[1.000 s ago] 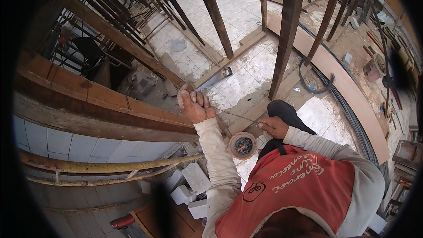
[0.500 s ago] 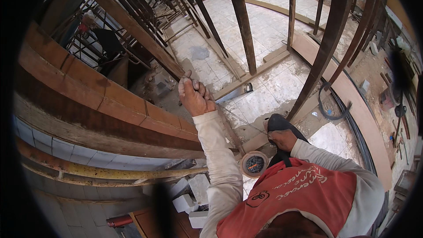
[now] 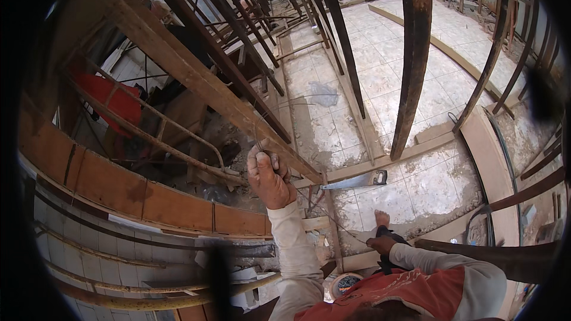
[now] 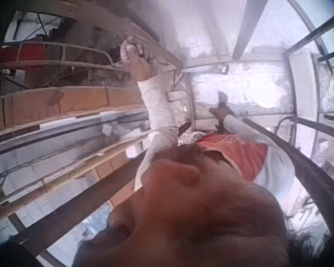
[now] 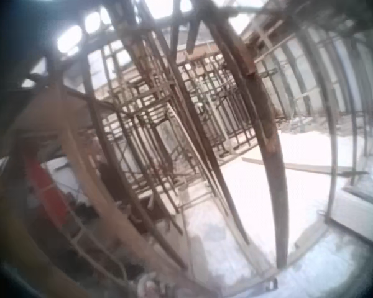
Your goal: The person prepares a bundle of thin metal wire by hand. They use a hammer to drive a metal pin into a wooden board and then use a length of wire to secure the board against a brick wall.
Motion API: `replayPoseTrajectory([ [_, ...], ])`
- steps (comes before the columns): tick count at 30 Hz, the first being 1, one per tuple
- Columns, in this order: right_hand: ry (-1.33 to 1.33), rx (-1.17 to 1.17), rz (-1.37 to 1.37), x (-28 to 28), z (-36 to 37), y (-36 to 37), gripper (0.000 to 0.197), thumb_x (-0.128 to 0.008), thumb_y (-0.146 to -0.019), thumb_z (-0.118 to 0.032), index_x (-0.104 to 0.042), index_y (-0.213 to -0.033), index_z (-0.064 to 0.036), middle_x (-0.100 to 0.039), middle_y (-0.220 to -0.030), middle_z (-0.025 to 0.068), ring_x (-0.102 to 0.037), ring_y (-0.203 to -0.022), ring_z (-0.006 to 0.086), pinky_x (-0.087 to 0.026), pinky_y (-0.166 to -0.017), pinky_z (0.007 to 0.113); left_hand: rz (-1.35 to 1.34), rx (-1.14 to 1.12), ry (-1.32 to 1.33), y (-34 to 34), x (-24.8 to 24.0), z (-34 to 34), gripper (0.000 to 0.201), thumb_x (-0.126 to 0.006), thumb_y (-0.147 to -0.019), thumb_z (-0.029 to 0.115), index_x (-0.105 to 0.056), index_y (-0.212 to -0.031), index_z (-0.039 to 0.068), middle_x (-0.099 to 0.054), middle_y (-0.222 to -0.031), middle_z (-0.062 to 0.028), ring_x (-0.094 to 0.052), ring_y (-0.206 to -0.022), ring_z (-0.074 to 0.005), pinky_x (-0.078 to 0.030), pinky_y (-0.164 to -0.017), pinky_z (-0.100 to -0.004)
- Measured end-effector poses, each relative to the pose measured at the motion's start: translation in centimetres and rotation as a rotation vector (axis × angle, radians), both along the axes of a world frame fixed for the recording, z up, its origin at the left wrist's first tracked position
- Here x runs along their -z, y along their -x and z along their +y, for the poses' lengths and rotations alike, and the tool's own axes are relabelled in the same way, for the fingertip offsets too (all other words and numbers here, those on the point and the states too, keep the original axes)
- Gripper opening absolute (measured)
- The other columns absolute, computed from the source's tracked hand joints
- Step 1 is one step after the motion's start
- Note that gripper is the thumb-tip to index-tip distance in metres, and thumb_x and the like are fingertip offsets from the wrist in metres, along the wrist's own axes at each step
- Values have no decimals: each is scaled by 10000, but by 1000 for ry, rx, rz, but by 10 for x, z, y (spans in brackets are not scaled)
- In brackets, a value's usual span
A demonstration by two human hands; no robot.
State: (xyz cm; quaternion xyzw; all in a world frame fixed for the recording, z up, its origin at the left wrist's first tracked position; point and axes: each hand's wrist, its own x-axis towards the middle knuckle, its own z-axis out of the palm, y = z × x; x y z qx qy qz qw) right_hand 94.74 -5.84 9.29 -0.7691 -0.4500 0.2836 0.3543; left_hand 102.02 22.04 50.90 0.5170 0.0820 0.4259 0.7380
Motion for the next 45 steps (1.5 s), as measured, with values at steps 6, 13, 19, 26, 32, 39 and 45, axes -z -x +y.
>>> replayPoseTrajectory([
  [6,-120,-48,-377,-66,5,-139,379,-590,-879,-261,-552,-1233,-131,-611,-1099,141,-587,-1043,309,-464,-867,425,139,-71,5,-94,24,-11,240,-567,-953,247,-579,-1046,27,-452,-664,25,-330,-453,-29,-213,-380,-194],
  [13,-746,207,910,-269,83,-306,620,-537,-970,-342,-294,-1454,-40,-464,-1349,149,-515,-1194,221,-426,-986,326,303,-116,-6,-129,47,-52,213,-574,-938,206,-574,-1025,12,-474,-685,18,-370,-499,-31,-252,-414,-191],
  [19,-788,205,869,-367,105,-327,488,-539,-973,-322,-448,-1334,-8,-589,-1068,91,-597,-872,127,-482,-716,250,375,-138,-108,-140,54,-74,215,-560,-941,200,-574,-1026,3,-499,-711,13,-392,-532,-34,-287,-464,-190],
  [26,-867,358,1022,-372,123,-325,238,-575,-962,-245,-544,-1056,-28,-591,-848,32,-541,-640,84,-448,-562,219,444,-191,-341,-141,72,-80,252,-551,-951,209,-566,-1062,-17,-516,-747,10,-414,-576,-29,-309,-488,-189],
  [32,-982,406,1079,-376,137,-340,170,-538,-978,-239,-504,-1017,-76,-631,-938,89,-625,-764,157,-511,-632,276,466,-101,-244,-139,81,-75,233,-511,-961,118,-575,-1102,-57,-590,-810,-55,-522,-669,-96,-436,-594,-231],
  [39,-1192,468,1337,-397,142,-371,157,-531,-979,-243,-445,-1019,-118,-641,-988,148,-659,-882,238,-523,-750,344,450,16,-92,-145,91,-74,196,-502,-953,112,-561,-1034,-57,-630,-825,-110,-579,-639,-142,-481,-592,-259],
  [45,-1224,430,1290,-380,156,-398,168,-562,-964,-226,-470,-1039,-106,-636,-937,118,-640,-839,210,-519,-741,340,505,188,-135,-164,105,-59,213,-493,-944,75,-559,-1083,-73,-628,-828,-112,-597,-674,-150,-497,-641,-281],
])
